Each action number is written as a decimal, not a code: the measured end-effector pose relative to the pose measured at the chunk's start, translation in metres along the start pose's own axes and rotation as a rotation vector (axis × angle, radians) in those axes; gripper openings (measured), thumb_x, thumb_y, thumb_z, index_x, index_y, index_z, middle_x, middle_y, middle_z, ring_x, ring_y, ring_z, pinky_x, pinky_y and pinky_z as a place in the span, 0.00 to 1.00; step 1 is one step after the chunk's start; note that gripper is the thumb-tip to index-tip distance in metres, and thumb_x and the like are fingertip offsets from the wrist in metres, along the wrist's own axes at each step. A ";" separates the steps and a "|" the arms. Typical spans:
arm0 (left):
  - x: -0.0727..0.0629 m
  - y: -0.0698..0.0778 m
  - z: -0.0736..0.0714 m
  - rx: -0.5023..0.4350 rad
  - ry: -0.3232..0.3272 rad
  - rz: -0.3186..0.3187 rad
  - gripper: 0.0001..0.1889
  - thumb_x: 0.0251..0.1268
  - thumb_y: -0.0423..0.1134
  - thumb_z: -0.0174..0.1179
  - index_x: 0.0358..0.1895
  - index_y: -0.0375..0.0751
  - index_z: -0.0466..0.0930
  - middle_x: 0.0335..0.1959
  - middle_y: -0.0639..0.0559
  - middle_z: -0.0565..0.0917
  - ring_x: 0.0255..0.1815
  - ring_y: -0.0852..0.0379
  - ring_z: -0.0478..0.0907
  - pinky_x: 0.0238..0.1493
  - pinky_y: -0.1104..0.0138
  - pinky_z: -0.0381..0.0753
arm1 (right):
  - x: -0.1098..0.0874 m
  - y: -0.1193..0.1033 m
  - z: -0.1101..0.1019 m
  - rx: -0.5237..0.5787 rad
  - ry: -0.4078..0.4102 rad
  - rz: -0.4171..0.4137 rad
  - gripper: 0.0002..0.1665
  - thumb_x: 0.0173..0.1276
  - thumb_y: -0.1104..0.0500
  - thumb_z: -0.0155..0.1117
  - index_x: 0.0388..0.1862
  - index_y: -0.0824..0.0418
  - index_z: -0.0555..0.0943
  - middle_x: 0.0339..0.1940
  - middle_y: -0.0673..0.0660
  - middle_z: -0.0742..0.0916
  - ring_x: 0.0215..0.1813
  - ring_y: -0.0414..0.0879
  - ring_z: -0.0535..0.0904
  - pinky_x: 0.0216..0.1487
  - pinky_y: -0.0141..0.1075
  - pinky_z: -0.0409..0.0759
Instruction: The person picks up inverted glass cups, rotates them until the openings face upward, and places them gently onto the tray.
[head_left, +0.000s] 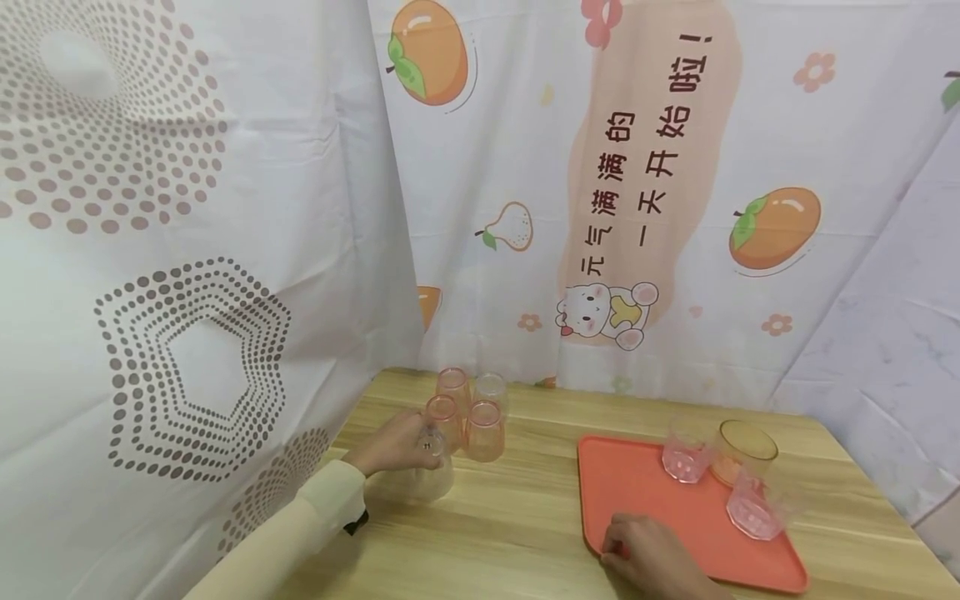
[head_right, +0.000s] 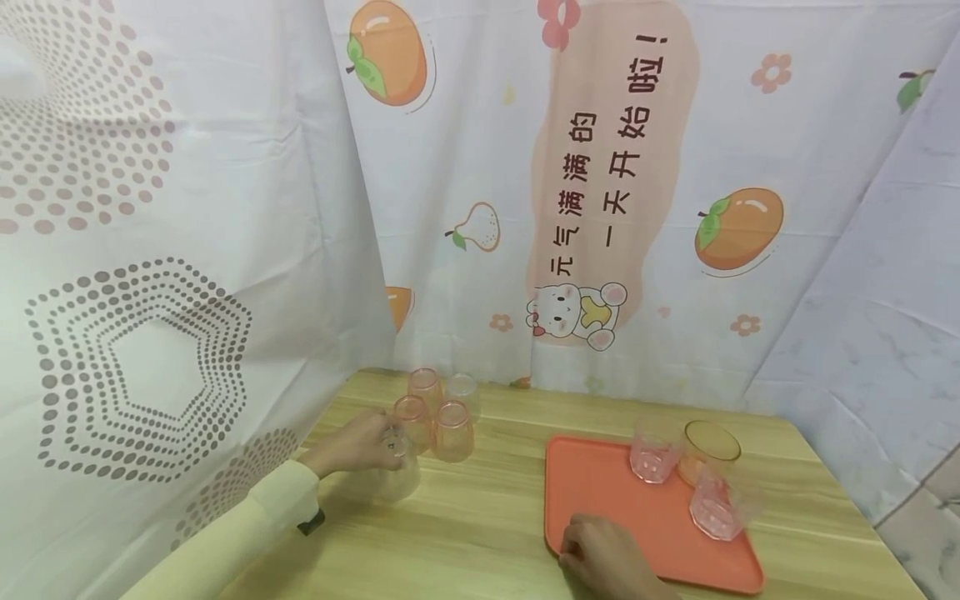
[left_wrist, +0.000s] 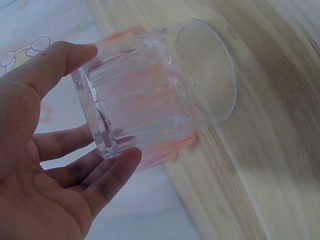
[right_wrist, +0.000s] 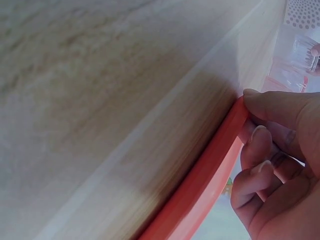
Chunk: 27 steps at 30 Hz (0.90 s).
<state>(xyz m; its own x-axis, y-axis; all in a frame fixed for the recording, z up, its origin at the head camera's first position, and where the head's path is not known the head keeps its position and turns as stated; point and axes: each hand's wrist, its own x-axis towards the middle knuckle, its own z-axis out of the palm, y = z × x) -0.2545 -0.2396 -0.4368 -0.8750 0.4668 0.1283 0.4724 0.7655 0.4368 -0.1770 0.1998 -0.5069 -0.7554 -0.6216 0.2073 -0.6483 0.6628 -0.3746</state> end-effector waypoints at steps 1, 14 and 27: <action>-0.001 0.002 -0.001 -0.006 -0.001 -0.005 0.21 0.50 0.45 0.78 0.45 0.39 0.83 0.38 0.52 0.84 0.36 0.56 0.78 0.42 0.59 0.81 | 0.000 0.000 0.000 0.000 0.003 -0.003 0.12 0.59 0.57 0.80 0.27 0.44 0.83 0.29 0.31 0.78 0.31 0.29 0.75 0.29 0.33 0.76; 0.003 0.023 0.001 -0.061 0.008 0.013 0.17 0.53 0.45 0.75 0.44 0.45 0.83 0.43 0.53 0.86 0.40 0.57 0.80 0.41 0.60 0.81 | -0.002 0.000 0.001 -0.009 -0.003 -0.003 0.12 0.59 0.57 0.80 0.27 0.44 0.83 0.29 0.32 0.78 0.32 0.29 0.76 0.30 0.34 0.77; 0.007 0.040 0.011 -0.170 -0.008 0.146 0.11 0.55 0.39 0.73 0.26 0.46 0.77 0.26 0.51 0.75 0.26 0.60 0.70 0.29 0.69 0.73 | -0.005 0.001 0.003 -0.012 0.028 0.022 0.12 0.58 0.54 0.81 0.27 0.41 0.83 0.29 0.30 0.78 0.33 0.29 0.75 0.31 0.34 0.76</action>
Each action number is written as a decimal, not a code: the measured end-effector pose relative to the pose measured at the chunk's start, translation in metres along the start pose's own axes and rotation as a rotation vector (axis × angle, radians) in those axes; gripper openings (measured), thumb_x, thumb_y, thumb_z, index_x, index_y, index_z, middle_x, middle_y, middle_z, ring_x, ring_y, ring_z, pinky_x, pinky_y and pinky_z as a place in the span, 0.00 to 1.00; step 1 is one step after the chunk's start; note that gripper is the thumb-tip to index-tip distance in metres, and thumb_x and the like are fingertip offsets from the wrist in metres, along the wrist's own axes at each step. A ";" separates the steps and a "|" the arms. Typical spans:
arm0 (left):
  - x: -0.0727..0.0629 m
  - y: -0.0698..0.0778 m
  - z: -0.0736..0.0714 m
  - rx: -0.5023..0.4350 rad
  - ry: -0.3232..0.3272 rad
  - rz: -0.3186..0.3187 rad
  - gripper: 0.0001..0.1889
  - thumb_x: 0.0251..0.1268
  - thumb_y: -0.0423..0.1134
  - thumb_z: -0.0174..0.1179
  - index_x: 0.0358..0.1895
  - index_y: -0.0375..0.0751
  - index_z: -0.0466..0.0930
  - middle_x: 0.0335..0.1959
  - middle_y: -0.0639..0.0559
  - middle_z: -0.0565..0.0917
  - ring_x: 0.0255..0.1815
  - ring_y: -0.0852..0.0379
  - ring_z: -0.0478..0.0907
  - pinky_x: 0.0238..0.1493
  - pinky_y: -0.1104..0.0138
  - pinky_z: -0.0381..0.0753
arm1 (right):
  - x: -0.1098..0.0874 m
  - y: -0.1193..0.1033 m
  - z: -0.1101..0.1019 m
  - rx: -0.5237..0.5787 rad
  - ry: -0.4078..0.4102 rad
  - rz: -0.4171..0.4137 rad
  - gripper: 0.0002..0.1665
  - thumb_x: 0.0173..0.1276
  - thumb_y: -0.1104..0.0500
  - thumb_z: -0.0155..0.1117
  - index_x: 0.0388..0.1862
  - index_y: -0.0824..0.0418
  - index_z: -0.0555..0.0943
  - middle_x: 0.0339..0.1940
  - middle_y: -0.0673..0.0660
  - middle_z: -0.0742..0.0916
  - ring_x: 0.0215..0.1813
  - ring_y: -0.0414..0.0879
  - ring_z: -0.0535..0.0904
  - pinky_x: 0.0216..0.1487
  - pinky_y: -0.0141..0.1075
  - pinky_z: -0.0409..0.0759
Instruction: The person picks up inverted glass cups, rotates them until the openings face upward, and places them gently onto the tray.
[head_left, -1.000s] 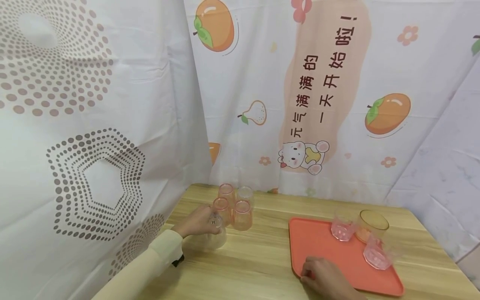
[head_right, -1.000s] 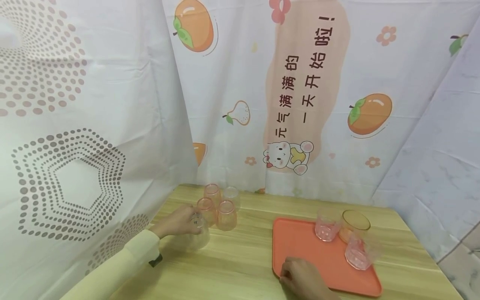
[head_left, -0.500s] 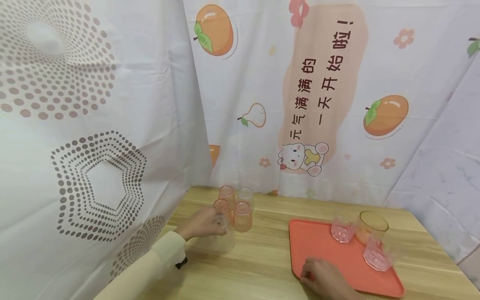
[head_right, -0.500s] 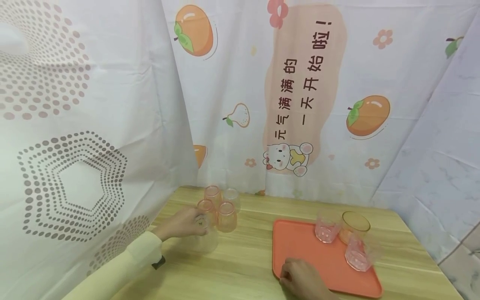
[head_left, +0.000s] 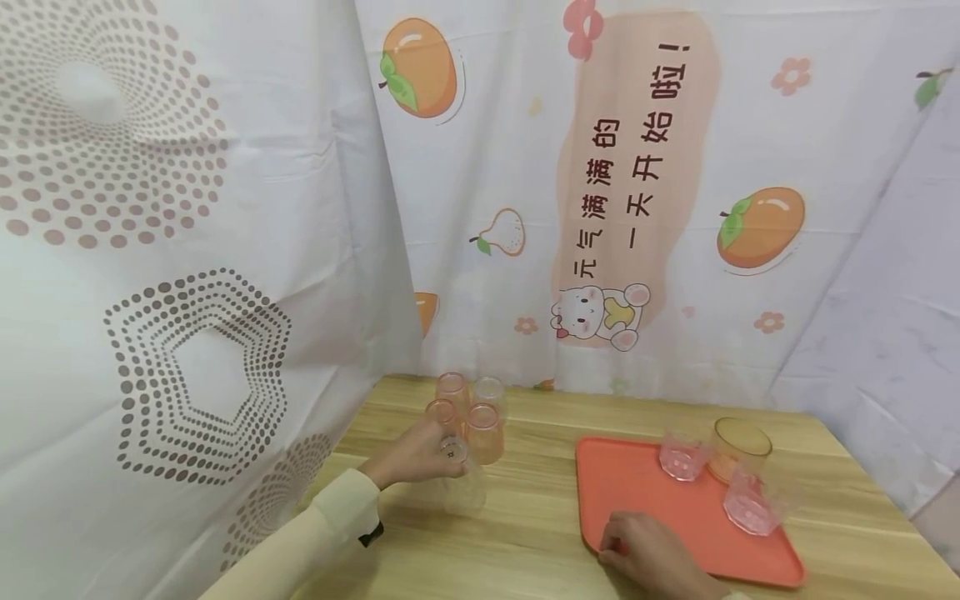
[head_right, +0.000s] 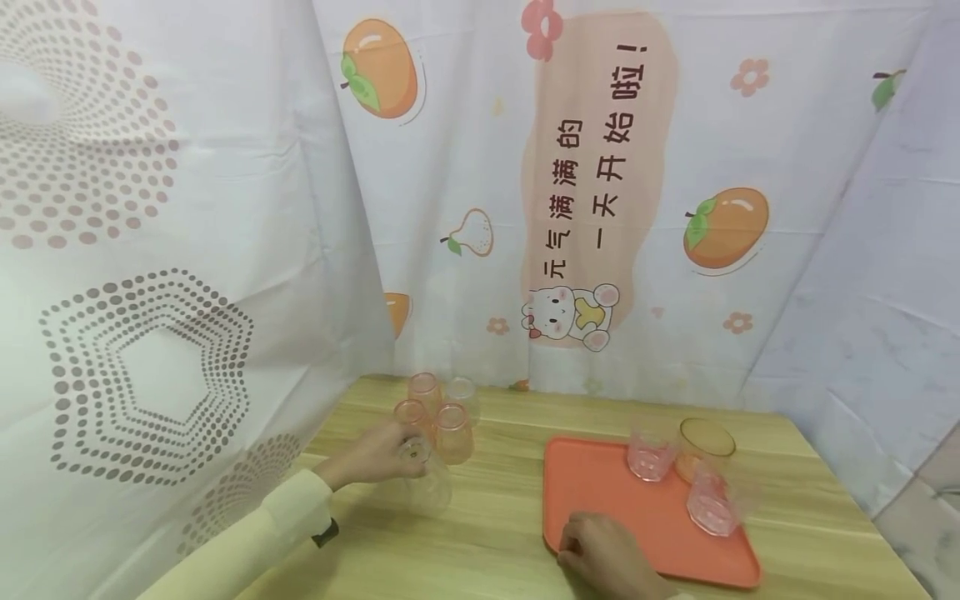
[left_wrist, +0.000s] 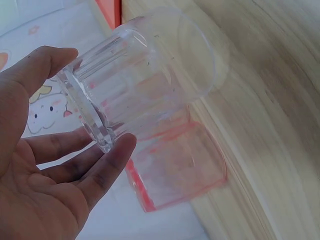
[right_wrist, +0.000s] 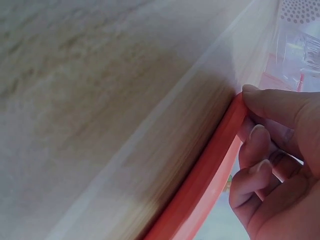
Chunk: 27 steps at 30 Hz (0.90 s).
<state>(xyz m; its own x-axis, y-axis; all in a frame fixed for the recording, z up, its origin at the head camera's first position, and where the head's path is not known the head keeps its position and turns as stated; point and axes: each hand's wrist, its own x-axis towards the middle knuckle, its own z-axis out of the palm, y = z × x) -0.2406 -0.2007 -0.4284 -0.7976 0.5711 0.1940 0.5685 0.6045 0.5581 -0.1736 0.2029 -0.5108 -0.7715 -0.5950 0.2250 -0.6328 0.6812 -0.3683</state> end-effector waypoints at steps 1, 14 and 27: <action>0.001 0.001 0.001 -0.003 -0.005 -0.005 0.13 0.54 0.39 0.73 0.25 0.47 0.75 0.24 0.52 0.73 0.24 0.62 0.67 0.27 0.70 0.71 | 0.001 0.000 0.000 0.003 -0.001 0.003 0.12 0.59 0.53 0.81 0.27 0.41 0.83 0.29 0.30 0.78 0.33 0.28 0.74 0.31 0.34 0.76; 0.006 0.020 0.012 -0.032 -0.055 -0.050 0.10 0.60 0.45 0.71 0.37 0.44 0.83 0.23 0.60 0.78 0.20 0.68 0.68 0.25 0.71 0.74 | 0.002 -0.002 -0.004 0.093 -0.036 0.062 0.09 0.64 0.45 0.76 0.28 0.44 0.85 0.27 0.32 0.79 0.31 0.28 0.73 0.31 0.33 0.76; 0.015 0.027 0.029 -0.055 -0.021 0.029 0.12 0.61 0.47 0.72 0.28 0.49 0.79 0.22 0.59 0.76 0.22 0.67 0.68 0.25 0.72 0.72 | 0.007 -0.007 -0.003 0.192 0.002 0.150 0.08 0.71 0.42 0.68 0.33 0.40 0.86 0.29 0.32 0.81 0.30 0.29 0.72 0.31 0.31 0.73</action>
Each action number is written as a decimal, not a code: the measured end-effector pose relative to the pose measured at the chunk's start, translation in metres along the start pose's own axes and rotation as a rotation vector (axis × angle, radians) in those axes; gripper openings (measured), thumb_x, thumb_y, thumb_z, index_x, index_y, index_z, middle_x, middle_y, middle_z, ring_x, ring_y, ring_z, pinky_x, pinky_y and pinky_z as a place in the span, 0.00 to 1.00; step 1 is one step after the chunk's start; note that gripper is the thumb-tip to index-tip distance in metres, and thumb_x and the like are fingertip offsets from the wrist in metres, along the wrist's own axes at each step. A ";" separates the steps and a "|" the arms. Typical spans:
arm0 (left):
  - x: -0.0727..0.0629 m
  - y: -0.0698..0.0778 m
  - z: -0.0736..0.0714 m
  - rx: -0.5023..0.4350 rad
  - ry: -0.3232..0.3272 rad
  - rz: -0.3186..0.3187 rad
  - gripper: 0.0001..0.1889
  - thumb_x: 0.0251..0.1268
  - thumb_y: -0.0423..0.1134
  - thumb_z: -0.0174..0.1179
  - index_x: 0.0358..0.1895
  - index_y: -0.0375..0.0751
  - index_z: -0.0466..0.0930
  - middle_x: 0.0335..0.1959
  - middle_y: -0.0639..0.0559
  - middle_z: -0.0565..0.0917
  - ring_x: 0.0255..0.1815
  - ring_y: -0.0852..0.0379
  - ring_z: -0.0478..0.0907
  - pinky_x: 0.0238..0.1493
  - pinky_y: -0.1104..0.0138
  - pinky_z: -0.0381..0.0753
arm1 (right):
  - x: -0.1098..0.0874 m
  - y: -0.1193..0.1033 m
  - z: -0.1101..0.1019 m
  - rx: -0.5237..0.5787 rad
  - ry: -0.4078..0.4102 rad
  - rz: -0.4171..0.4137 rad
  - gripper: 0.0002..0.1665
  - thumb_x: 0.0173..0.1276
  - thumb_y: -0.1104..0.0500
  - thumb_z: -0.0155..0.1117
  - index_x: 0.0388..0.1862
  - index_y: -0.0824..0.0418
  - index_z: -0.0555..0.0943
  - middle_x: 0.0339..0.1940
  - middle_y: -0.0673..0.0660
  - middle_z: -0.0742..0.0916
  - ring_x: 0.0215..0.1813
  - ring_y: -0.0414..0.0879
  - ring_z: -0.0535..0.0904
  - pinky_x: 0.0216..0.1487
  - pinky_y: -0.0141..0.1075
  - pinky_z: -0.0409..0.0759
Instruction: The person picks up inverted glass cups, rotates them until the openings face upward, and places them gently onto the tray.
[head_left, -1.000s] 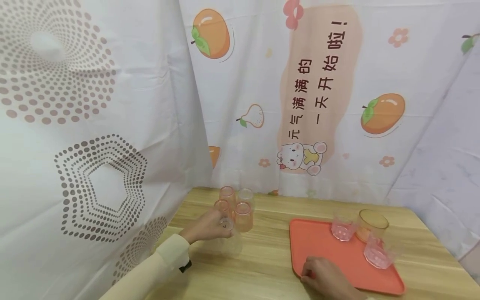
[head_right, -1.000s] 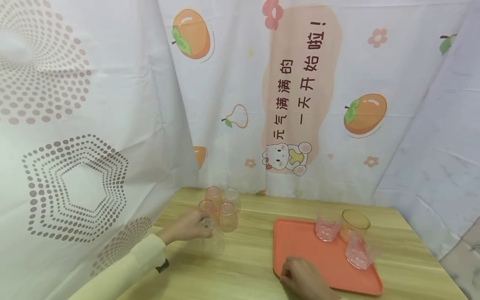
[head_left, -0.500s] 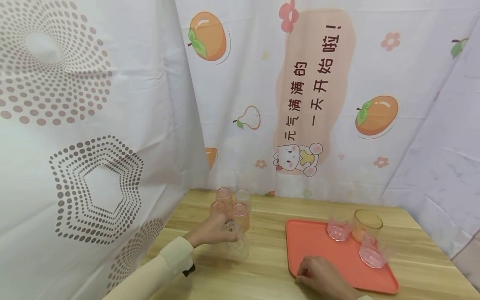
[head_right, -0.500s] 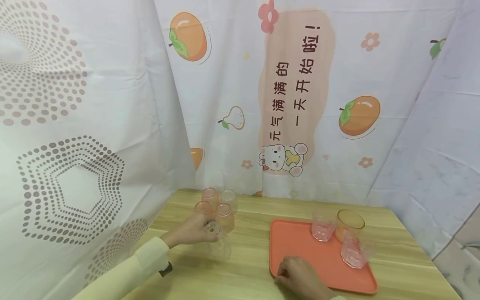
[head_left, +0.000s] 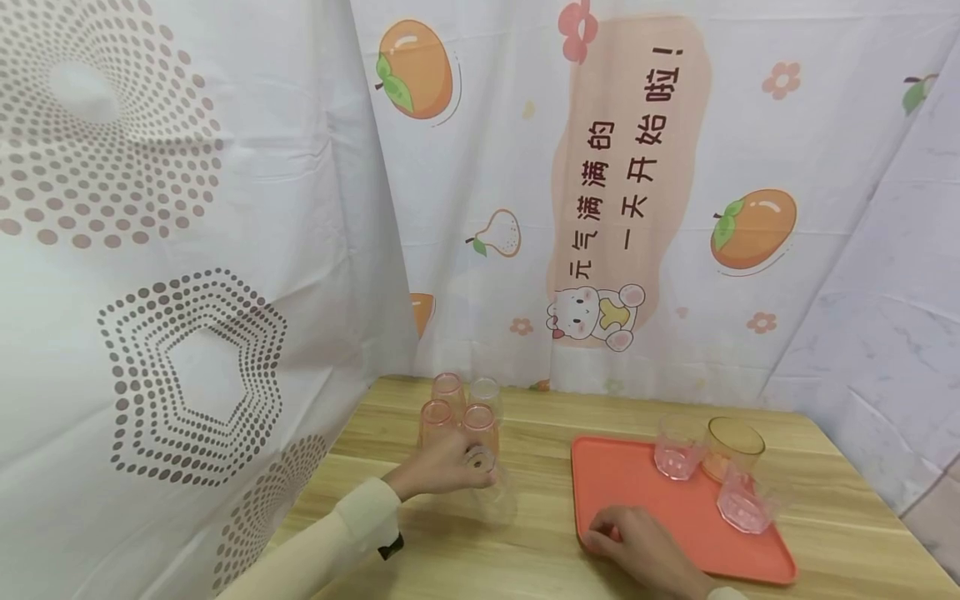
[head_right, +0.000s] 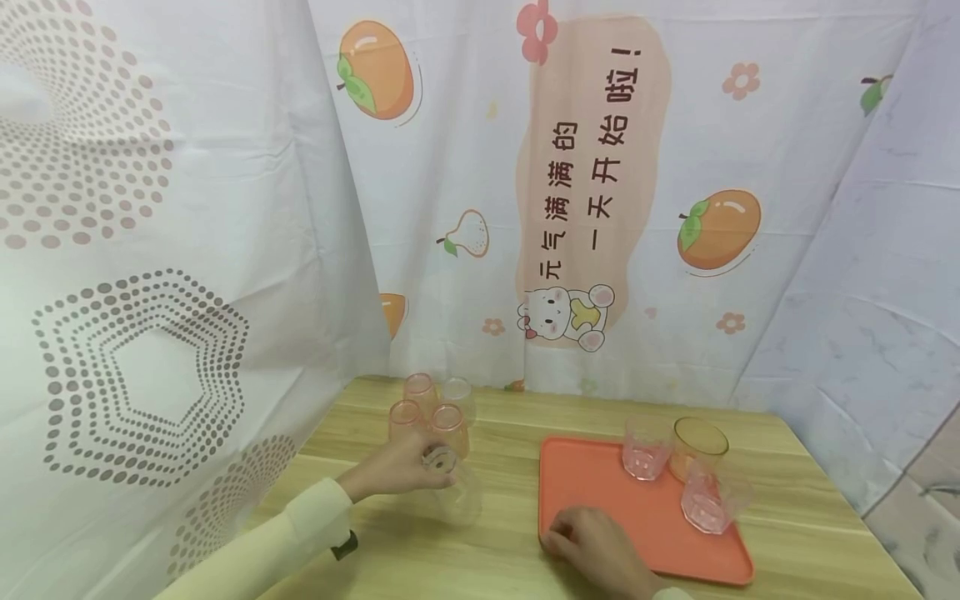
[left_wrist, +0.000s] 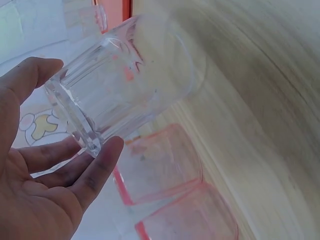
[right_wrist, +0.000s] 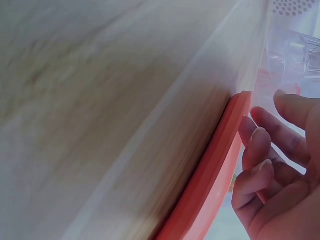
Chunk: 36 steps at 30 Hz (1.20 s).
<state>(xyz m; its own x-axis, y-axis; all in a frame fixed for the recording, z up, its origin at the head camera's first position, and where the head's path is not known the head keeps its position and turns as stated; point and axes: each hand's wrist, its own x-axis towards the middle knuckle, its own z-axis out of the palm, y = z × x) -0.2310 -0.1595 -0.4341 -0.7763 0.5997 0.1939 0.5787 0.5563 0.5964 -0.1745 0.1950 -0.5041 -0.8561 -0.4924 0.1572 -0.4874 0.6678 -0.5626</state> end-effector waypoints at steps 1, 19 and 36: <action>0.001 0.000 0.002 -0.002 0.003 0.000 0.12 0.61 0.48 0.72 0.29 0.49 0.79 0.22 0.59 0.77 0.21 0.68 0.68 0.24 0.72 0.72 | 0.001 0.000 0.000 0.008 0.002 0.001 0.08 0.71 0.42 0.69 0.34 0.41 0.86 0.29 0.32 0.81 0.30 0.29 0.72 0.31 0.31 0.73; 0.010 0.012 0.034 -0.164 0.049 -0.072 0.19 0.62 0.50 0.73 0.51 0.43 0.85 0.37 0.61 0.84 0.34 0.62 0.81 0.33 0.68 0.82 | 0.009 -0.016 0.011 0.453 -0.070 0.172 0.18 0.77 0.46 0.63 0.37 0.59 0.88 0.21 0.48 0.80 0.20 0.37 0.72 0.23 0.32 0.74; 0.007 0.014 0.060 -0.260 0.084 -0.162 0.18 0.65 0.53 0.71 0.47 0.45 0.81 0.43 0.63 0.84 0.41 0.64 0.80 0.42 0.68 0.82 | 0.015 -0.026 0.011 0.829 -0.044 0.329 0.22 0.78 0.51 0.63 0.49 0.72 0.85 0.27 0.54 0.85 0.22 0.37 0.69 0.21 0.27 0.68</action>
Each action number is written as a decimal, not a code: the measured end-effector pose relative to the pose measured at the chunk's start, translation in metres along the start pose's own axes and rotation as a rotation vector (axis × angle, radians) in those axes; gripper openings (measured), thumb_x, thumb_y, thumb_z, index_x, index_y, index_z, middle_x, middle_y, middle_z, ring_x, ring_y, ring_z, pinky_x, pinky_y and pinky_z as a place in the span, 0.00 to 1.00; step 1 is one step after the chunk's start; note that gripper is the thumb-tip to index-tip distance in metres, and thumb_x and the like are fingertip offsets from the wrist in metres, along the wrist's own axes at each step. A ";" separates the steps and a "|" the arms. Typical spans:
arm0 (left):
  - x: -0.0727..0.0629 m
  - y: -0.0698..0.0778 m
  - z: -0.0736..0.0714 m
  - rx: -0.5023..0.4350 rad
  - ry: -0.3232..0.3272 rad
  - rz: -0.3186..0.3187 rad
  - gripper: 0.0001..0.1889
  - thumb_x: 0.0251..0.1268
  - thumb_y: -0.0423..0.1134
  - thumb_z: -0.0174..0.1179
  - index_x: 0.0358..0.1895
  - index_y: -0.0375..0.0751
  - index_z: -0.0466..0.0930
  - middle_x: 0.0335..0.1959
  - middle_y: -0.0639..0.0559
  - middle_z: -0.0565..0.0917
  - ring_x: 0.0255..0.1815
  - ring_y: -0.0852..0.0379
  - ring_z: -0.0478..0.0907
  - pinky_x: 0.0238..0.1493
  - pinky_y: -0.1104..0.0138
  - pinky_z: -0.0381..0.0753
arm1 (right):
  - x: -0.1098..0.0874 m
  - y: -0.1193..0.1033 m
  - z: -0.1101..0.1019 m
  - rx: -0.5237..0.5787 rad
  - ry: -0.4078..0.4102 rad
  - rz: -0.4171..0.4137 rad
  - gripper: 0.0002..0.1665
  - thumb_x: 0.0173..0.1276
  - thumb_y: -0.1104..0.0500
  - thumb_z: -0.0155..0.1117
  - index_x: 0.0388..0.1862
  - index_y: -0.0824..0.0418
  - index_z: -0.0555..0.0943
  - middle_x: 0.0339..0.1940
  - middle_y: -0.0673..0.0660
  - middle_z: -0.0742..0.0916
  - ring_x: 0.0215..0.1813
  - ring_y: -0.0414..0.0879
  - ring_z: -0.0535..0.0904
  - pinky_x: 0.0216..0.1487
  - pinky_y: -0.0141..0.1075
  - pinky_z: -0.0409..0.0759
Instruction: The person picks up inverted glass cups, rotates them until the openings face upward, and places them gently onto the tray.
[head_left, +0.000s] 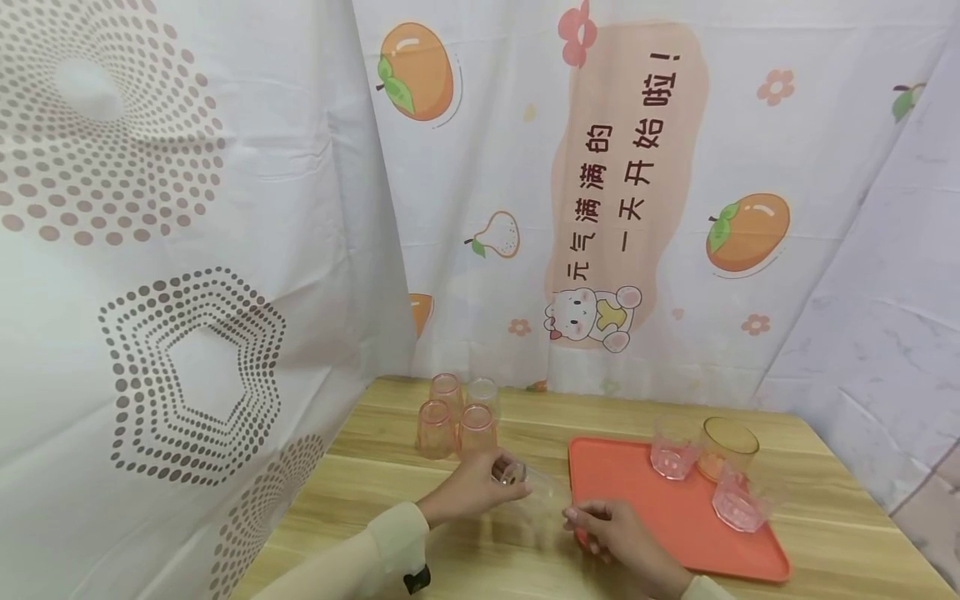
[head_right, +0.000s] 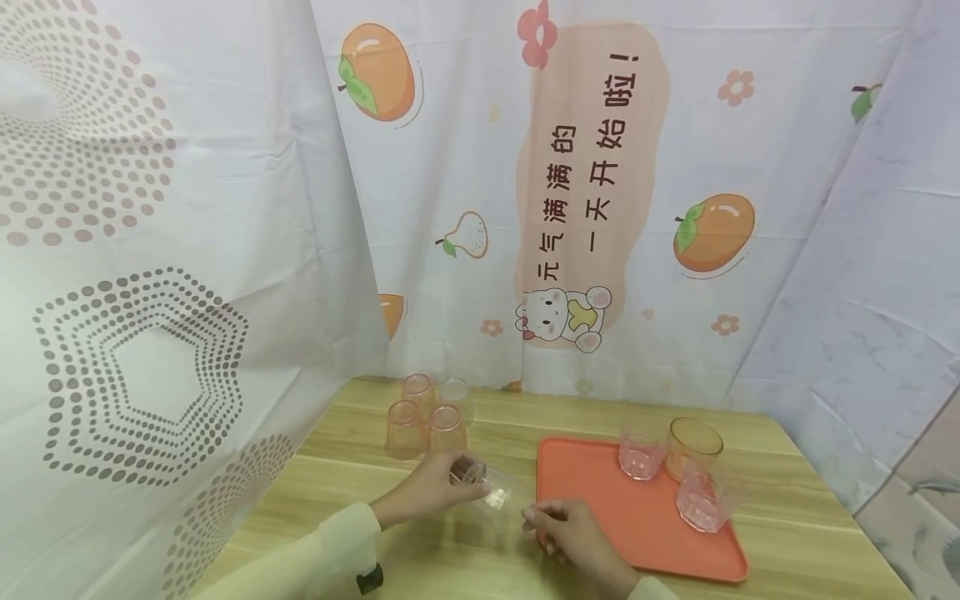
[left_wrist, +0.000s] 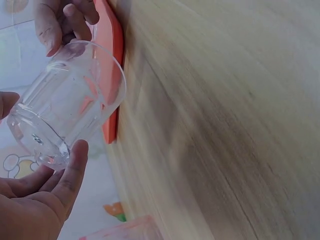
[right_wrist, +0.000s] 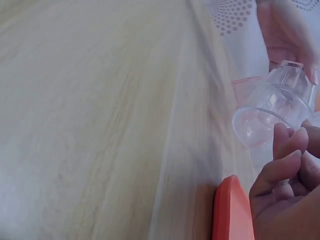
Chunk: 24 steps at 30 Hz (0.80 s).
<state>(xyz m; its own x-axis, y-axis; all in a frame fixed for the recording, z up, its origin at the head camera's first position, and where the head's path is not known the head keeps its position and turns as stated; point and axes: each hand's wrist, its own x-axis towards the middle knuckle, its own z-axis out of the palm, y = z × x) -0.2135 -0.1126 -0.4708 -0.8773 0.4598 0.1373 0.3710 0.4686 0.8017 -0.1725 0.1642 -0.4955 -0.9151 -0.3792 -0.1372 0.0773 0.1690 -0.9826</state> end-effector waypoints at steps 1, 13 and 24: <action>0.000 0.000 0.000 -0.001 -0.001 -0.003 0.18 0.65 0.54 0.71 0.48 0.45 0.81 0.43 0.63 0.84 0.41 0.64 0.80 0.42 0.68 0.82 | 0.000 0.000 0.000 0.014 -0.003 0.004 0.22 0.78 0.51 0.63 0.50 0.72 0.85 0.29 0.54 0.86 0.22 0.36 0.69 0.21 0.27 0.68; -0.001 0.002 0.000 -0.020 -0.025 -0.020 0.21 0.66 0.53 0.70 0.55 0.45 0.81 0.42 0.61 0.82 0.43 0.62 0.79 0.44 0.67 0.81 | 0.001 -0.001 -0.005 0.173 0.021 0.062 0.21 0.77 0.51 0.64 0.53 0.69 0.84 0.30 0.50 0.84 0.24 0.37 0.67 0.24 0.28 0.66; 0.005 -0.004 0.008 -0.047 -0.084 -0.022 0.29 0.60 0.53 0.74 0.58 0.41 0.79 0.44 0.61 0.81 0.46 0.62 0.78 0.47 0.67 0.81 | -0.002 -0.016 -0.012 0.038 0.188 0.000 0.19 0.73 0.56 0.69 0.50 0.71 0.84 0.33 0.52 0.86 0.24 0.38 0.67 0.26 0.30 0.69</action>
<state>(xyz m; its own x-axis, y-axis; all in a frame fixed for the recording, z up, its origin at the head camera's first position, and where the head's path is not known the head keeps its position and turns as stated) -0.2174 -0.1060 -0.4781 -0.8557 0.5125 0.0716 0.3354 0.4439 0.8309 -0.1762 0.1734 -0.4783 -0.9727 -0.2016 -0.1152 0.0894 0.1330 -0.9871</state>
